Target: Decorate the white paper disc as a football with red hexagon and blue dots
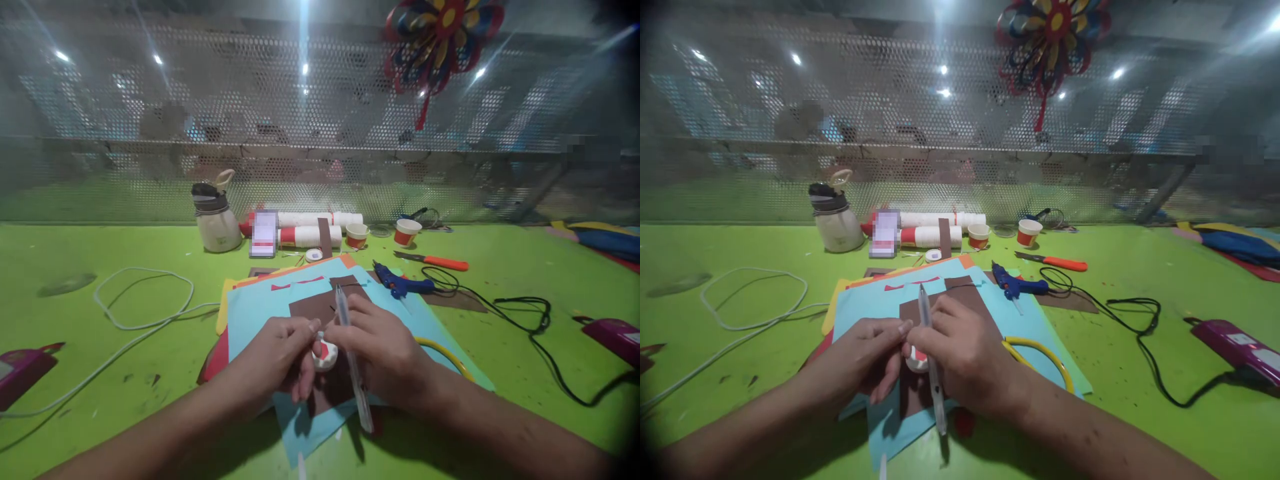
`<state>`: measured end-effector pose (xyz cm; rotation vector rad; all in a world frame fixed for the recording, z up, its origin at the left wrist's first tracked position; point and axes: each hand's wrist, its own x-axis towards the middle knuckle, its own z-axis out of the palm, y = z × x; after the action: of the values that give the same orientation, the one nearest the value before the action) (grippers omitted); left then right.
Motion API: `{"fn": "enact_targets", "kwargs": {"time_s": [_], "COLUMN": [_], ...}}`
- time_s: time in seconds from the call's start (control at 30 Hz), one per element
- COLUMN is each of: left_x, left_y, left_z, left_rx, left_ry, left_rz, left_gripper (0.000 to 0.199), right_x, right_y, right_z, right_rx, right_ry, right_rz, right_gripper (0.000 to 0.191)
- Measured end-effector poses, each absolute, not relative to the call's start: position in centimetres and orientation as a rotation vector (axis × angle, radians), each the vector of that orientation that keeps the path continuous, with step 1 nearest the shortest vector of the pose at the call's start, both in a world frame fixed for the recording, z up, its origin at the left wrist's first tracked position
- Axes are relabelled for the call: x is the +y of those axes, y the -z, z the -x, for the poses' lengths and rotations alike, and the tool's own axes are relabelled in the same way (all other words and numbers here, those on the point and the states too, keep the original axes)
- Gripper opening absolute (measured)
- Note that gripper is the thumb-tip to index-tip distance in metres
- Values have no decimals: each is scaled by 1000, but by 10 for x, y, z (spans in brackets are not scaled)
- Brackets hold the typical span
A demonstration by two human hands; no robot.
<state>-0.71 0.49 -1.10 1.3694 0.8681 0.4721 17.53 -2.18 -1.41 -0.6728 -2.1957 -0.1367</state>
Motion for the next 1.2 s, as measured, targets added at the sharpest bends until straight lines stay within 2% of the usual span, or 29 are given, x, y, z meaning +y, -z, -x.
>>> {"fn": "enact_targets", "kwargs": {"time_s": [0.17,0.4,0.57,0.8,1.13,1.2], "left_x": [4,6,4,-2,-1,1], "left_y": [9,5,2,3,1,2], "left_z": [9,11,11,10,12,13], "left_rx": [835,748,771,740,731,729], "left_ry": [-434,-323,-310,-340,-269,-275], "left_rz": [-1398,-1511,-1606,-1571,-1527,-1523], "left_gripper": [49,50,46,44,43,43], "right_x": [-26,-38,-44,-54,-53,-52], "right_y": [11,5,9,10,-4,-7], "right_z": [-178,-178,-170,-173,-176,-177], "right_rx": [-2316,-2444,-2357,-2128,-1748,-1739], "right_ry": [224,203,245,-158,-940,-1004], "right_rz": [667,765,759,898,1065,1089], "right_gripper": [13,33,26,10,11,8]}}
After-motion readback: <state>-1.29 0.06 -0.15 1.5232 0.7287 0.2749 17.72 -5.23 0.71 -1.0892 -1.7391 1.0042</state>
